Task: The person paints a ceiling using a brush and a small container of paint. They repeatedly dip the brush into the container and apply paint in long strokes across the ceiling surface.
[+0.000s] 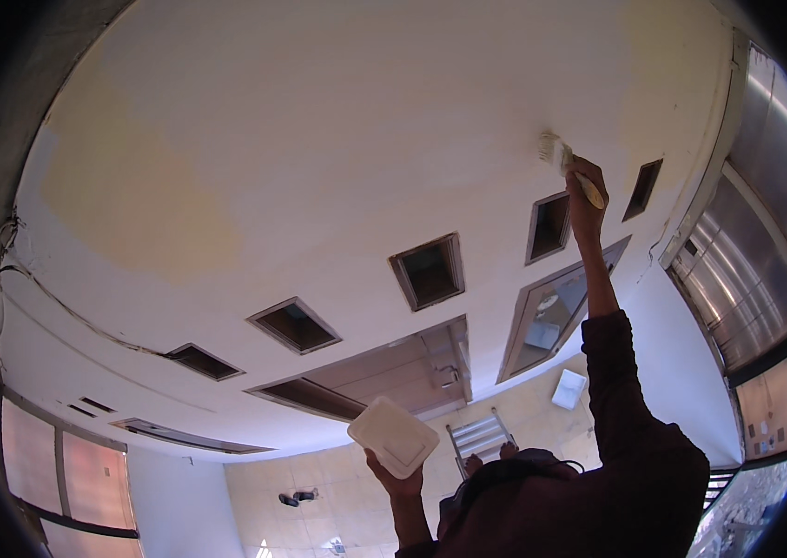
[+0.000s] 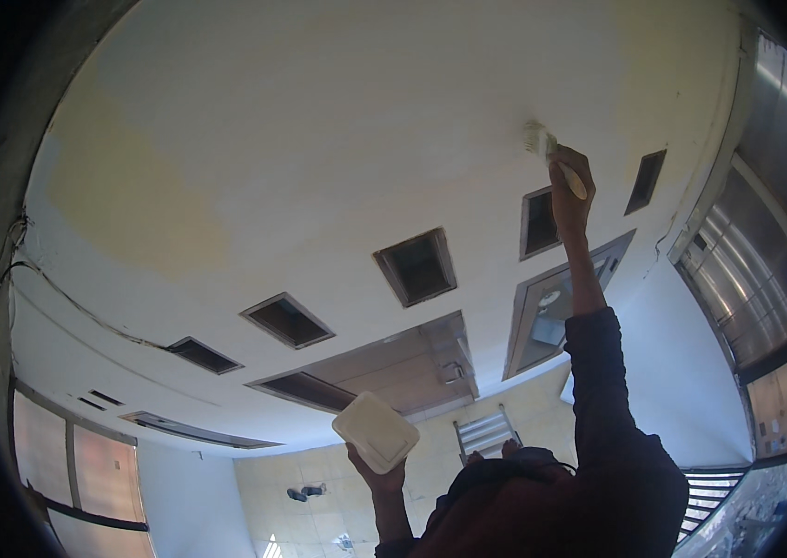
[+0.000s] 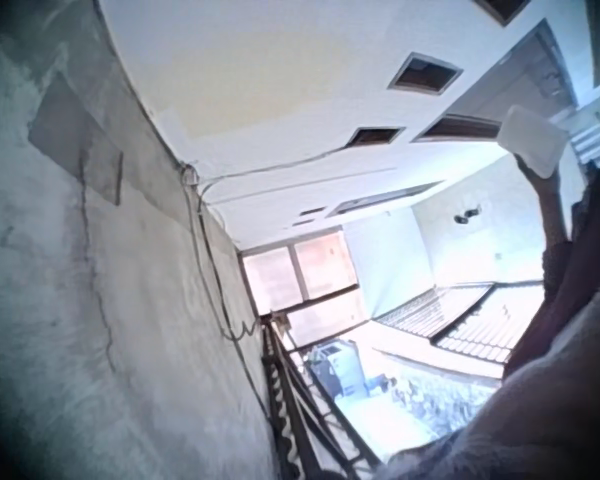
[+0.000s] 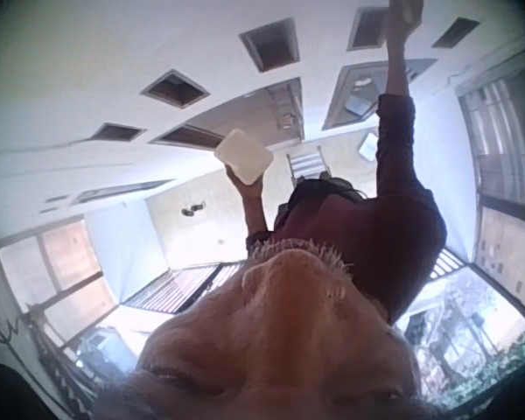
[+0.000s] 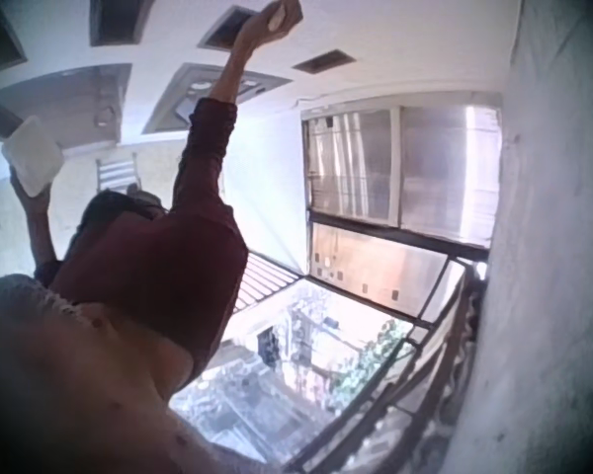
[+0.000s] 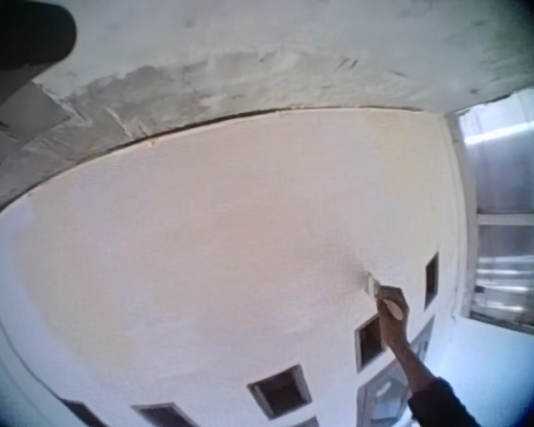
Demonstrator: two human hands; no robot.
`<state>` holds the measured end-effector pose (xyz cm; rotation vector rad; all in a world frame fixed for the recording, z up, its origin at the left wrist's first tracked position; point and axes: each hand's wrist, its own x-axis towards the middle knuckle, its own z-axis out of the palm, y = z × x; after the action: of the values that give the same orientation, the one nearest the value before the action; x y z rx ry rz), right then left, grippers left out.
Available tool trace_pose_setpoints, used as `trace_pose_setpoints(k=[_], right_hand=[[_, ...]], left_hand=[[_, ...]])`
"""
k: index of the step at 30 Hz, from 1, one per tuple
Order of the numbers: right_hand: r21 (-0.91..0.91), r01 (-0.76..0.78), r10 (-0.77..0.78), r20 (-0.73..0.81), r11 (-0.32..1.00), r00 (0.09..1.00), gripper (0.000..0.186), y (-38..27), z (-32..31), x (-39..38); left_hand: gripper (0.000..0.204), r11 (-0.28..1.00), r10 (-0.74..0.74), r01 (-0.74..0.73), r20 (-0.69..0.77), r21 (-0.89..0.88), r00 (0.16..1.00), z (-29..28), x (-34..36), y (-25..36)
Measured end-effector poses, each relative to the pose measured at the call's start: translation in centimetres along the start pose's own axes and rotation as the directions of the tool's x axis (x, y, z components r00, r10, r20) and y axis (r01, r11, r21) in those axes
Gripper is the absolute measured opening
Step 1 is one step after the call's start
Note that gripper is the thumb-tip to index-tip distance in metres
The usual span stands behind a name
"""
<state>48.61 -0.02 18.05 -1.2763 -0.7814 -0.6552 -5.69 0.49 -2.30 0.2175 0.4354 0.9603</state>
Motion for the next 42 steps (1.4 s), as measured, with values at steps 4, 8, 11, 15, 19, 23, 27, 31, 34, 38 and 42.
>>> trace_pose_setpoints(k=[4,8,11,15,19,23,27,31,34,38,42], right_hand=[[-0.162,0.034,-0.047,-0.077,0.986,0.996,0.019,-2.5,2.5,-0.5],[-0.137,0.005,0.015,0.146,0.991,0.989,0.017,-9.2,7.4,-5.1],[0.123,-0.026,-0.008,0.268,0.992,0.963,0.016,-11.6,9.3,-7.6],[0.365,-0.096,-0.048,0.365,0.926,0.930,0.015,-11.5,8.2,-5.4],[0.333,-0.287,0.194,0.286,0.898,0.939,0.015,-7.7,3.9,0.9],[0.189,-0.193,0.178,0.095,0.963,0.979,0.019,-1.9,-0.9,5.5],[0.037,-0.158,0.161,-0.098,0.987,0.982,0.020,-0.1,-3.4,7.2],[-0.097,0.189,-0.192,-0.016,0.977,0.981,0.020,-2.5,0.2,4.9],[-0.017,0.042,-0.037,0.202,0.999,0.979,0.021,-9.1,4.0,-0.5],[0.352,-0.359,0.076,0.615,0.864,0.785,0.016,-13.5,5.5,-6.9],[0.160,-0.552,0.313,0.682,0.818,0.661,0.012,-13.5,2.8,-12.8]], left_hand=[[0.075,0.999,0.008,-0.008,0.012,0.043,1.000,0.3,0.0,-0.5],[0.074,0.998,0.000,-0.001,0.019,0.056,1.000,0.5,0.4,-0.9],[0.074,0.997,-0.010,0.009,0.013,0.073,1.000,0.9,0.6,-0.9],[0.075,0.997,-0.011,0.011,0.001,0.071,1.000,0.8,0.7,-1.1],[0.076,0.996,-0.016,0.016,-0.005,0.084,1.000,0.4,0.8,-1.2],[0.075,0.996,-0.033,0.030,0.025,0.083,0.999,0.8,0.7,-1.2],[0.076,0.994,-0.024,0.020,0.035,0.112,0.999,1.0,0.6,-1.2],[0.078,0.996,-0.075,0.072,0.063,0.051,0.995,0.3,1.1,-1.5],[0.077,0.995,-0.103,0.104,0.086,0.000,0.991,0.1,1.6,-2.0],[0.080,0.996,-0.054,0.051,0.041,0.071,0.998,0.5,1.5,-2.5],[0.077,0.996,-0.064,0.063,0.028,0.059,0.998,-0.7,1.3,-2.8]])
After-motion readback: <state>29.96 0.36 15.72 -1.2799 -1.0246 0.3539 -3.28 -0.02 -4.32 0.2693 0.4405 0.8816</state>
